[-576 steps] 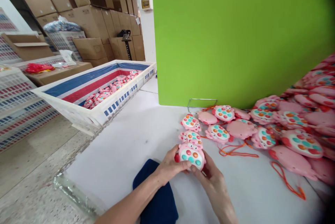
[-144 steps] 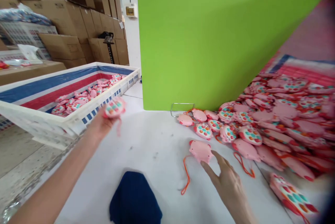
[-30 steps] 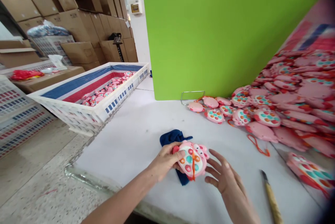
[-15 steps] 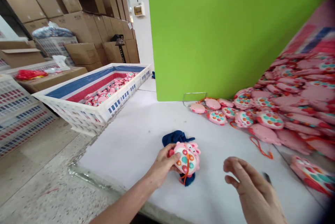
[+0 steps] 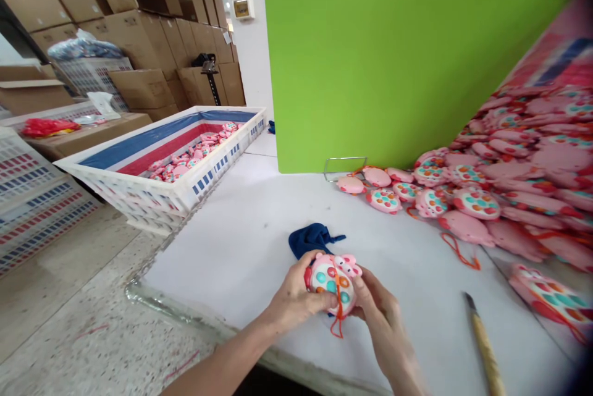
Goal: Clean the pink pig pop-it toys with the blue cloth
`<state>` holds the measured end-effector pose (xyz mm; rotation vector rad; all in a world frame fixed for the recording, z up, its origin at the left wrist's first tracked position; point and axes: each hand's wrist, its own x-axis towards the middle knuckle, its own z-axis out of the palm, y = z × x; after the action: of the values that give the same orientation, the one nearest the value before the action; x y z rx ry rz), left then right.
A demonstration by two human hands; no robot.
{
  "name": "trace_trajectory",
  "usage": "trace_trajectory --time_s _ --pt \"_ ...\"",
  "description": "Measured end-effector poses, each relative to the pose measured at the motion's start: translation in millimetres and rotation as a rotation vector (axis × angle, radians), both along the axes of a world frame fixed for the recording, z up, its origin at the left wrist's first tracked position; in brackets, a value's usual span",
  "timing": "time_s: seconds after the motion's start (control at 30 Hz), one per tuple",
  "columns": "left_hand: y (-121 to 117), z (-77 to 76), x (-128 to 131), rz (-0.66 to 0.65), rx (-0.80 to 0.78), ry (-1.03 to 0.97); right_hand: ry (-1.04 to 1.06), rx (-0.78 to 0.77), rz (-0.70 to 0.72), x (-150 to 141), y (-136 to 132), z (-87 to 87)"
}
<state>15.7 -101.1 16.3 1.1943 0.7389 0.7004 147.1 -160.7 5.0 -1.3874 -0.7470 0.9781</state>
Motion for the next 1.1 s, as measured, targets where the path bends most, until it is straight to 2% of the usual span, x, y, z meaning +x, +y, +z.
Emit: trace_trajectory --time_s 0.2,0.37,0.47,0.57,0.63,0.77,0.9,1.1 --pt "-1 -14.8 0 0.002 -0.132 -0.018 -0.09 -0.013 0.049 2 -2 -4.1" --pt "0 -19.2 1 0.052 -0.189 -0.101 0.119 -0.002 0.047 0 -7 -10.8" --pt "-2 -17.6 2 0.026 -0.215 -0.102 0.015 0.025 0.039 -1 -9 -24.2" --pt "-6 -17.5 1 -0.006 -0.231 -0.108 -0.127 -0.036 -0.018 -1 -10 -36.8" --pt "-7 -16.8 1 -0.027 -0.253 -0.128 -0.152 -0.06 -0.01 0 -12 -39.6" --pt "-8 -10.5 1 -0.077 -0.267 -0.132 -0.099 0.026 0.087 3 -13 -30.5" --pt "-8 -5.9 -1 -0.059 -0.064 -0.002 -0.148 0.0 0.012 0 -13 -16.2" --pt "-7 -8.5 -4 -0.043 -0.021 0.006 -0.11 -0.02 0.024 -4 -13 -10.9"
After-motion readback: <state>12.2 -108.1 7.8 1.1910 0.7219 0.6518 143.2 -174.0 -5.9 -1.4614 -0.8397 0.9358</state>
